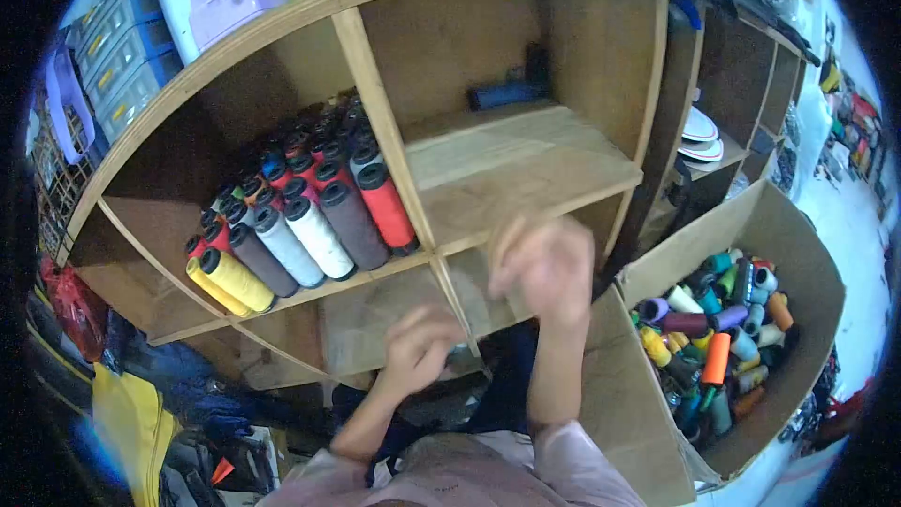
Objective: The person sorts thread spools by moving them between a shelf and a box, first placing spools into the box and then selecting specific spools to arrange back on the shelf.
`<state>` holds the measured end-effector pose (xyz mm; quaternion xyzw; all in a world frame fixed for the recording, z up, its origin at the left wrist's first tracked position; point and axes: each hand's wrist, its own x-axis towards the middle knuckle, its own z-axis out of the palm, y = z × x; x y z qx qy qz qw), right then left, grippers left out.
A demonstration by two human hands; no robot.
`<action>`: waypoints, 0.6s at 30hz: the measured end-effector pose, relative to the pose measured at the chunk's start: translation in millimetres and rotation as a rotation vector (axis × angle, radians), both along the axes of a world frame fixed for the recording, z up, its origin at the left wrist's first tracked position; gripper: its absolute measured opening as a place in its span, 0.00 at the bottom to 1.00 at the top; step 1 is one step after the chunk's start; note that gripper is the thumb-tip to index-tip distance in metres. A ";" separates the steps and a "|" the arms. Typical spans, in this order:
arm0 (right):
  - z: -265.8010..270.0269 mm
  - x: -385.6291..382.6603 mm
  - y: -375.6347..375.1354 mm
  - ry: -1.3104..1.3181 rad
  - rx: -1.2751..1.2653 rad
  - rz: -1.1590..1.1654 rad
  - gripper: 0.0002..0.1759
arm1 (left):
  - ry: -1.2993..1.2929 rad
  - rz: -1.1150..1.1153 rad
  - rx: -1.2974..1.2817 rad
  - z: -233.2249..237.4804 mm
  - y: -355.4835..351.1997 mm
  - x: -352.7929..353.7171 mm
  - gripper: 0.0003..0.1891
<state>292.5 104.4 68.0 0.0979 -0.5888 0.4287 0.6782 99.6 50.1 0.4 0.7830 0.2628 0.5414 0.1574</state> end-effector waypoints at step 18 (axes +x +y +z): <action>94.3 85.6 210.5 -0.576 -0.376 -1.216 0.22 | 0.721 0.509 -0.105 122.7 211.8 180.6 0.10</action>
